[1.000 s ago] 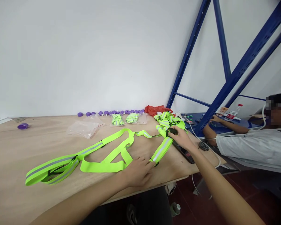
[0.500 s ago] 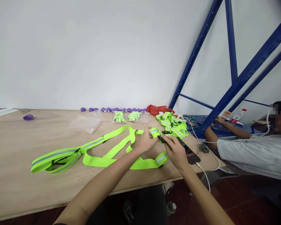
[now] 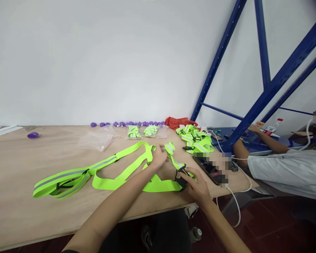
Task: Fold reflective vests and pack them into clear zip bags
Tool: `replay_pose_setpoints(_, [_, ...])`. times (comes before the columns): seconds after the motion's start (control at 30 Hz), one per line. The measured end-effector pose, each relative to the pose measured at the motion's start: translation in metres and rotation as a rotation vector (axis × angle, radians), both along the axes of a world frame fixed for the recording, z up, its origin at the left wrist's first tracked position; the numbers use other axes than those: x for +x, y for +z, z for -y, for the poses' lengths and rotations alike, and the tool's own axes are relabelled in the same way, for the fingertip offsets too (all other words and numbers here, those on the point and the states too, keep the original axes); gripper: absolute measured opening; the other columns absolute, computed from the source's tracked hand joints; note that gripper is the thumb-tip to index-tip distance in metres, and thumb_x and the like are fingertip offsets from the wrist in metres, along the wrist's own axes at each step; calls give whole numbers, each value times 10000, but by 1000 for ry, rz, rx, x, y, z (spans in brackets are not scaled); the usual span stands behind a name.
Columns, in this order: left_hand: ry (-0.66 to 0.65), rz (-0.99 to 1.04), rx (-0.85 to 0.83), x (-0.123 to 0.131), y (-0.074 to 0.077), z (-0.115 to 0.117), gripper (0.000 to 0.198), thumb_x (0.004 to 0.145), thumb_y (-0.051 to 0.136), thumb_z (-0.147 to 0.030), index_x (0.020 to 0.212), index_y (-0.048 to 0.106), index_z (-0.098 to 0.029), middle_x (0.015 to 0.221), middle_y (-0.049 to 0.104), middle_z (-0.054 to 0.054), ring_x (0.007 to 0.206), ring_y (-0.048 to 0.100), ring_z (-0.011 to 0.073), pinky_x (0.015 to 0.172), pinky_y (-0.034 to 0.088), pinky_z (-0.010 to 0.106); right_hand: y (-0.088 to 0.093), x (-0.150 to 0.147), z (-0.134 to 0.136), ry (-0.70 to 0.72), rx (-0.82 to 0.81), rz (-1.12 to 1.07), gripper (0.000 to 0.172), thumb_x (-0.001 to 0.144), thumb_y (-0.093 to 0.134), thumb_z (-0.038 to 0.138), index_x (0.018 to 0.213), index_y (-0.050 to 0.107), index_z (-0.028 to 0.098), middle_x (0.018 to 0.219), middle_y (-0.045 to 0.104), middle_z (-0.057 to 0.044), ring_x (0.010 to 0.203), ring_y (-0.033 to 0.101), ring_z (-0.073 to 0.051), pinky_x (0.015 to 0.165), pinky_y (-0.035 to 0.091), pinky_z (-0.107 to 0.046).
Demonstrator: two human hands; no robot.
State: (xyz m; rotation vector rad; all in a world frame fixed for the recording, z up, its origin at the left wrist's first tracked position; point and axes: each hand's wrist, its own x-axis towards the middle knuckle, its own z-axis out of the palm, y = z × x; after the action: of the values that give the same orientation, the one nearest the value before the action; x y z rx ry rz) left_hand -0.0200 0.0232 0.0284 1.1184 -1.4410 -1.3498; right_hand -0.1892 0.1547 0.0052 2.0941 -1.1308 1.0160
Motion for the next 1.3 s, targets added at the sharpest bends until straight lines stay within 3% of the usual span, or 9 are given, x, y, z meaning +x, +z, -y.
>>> replay_pose_setpoints(0.3, [180, -210, 251, 14, 25, 15, 235, 890, 508, -338, 1072, 495, -190, 873, 635, 52, 498, 535, 68, 462, 450, 180, -7, -18, 0, 24, 42, 4, 393, 856, 431, 44, 1033, 733, 221, 1030, 606, -93, 1038, 598, -104, 900, 566, -222])
replay_pose_setpoints(0.5, [368, -241, 176, 26, 26, 26, 277, 929, 377, -406, 1156, 407, -250, 945, 617, 24, 612, 581, 72, 554, 489, 174, -5, -15, -4, -10, 65, 12, 394, 850, 420, 26, 998, 734, 211, 1079, 612, -90, 1048, 608, -97, 890, 567, -204])
replay_pose_setpoints(0.63, [390, -100, 43, 52, 32, 38, 444, 834, 606, -433, 1186, 425, -233, 883, 613, 26, 601, 557, 103, 564, 454, 204, -2, -20, -4, -28, 32, 33, 390, 835, 427, 10, 985, 729, 207, 1066, 609, -83, 1035, 612, -94, 889, 561, -200])
replay_pose_setpoints(0.7, [329, 77, -137, 70, 36, 41, 537, 770, 701, -331, 1233, 449, -229, 1031, 619, 70, 718, 594, 134, 615, 443, 214, -2, -23, -3, -62, 24, 56, 392, 832, 413, 6, 972, 725, 198, 1061, 609, -83, 1043, 613, -100, 901, 561, -213])
replay_pose_setpoints(0.8, [109, 452, -460, 96, 40, 46, 532, 767, 629, -139, 1275, 504, -234, 1306, 537, 116, 945, 602, 189, 692, 426, 232, -3, -24, -2, -103, 53, 79, 407, 829, 389, 3, 975, 719, 191, 1069, 609, -80, 1049, 614, -106, 913, 560, -230])
replay_pose_setpoints(0.87, [-37, 587, -552, 110, 41, 48, 431, 777, 565, -87, 1176, 596, -247, 1295, 558, 90, 976, 594, 193, 713, 418, 238, -6, -24, 0, -122, 83, 79, 411, 831, 384, 12, 991, 716, 193, 1078, 607, -78, 1057, 614, -109, 921, 558, -236])
replay_pose_setpoints(1.0, [-124, 584, -525, 120, 40, 51, 225, 759, 612, -130, 957, 652, -228, 1073, 647, 61, 898, 598, 187, 734, 434, 247, -18, -26, 5, -177, 133, 54, 416, 807, 379, 9, 979, 712, 189, 1071, 604, -77, 1044, 611, -113, 879, 557, -220])
replay_pose_setpoints(1.17, [-21, 402, -353, 111, 34, 49, 344, 860, 542, -353, 1152, 511, -176, 962, 644, 101, 752, 619, 187, 613, 482, 266, -30, -29, 9, -185, 244, 6, 434, 778, 399, -5, 979, 717, 213, 1086, 605, -63, 1032, 609, -105, 810, 543, -167])
replay_pose_setpoints(1.3, [-65, 173, -205, 113, 32, 49, 516, 794, 621, -343, 1254, 418, -222, 1146, 616, 110, 744, 652, 152, 550, 533, 242, -31, -27, 9, -206, 321, 27, 433, 767, 399, -16, 951, 715, 215, 1093, 601, -57, 1015, 614, -103, 803, 544, -168])
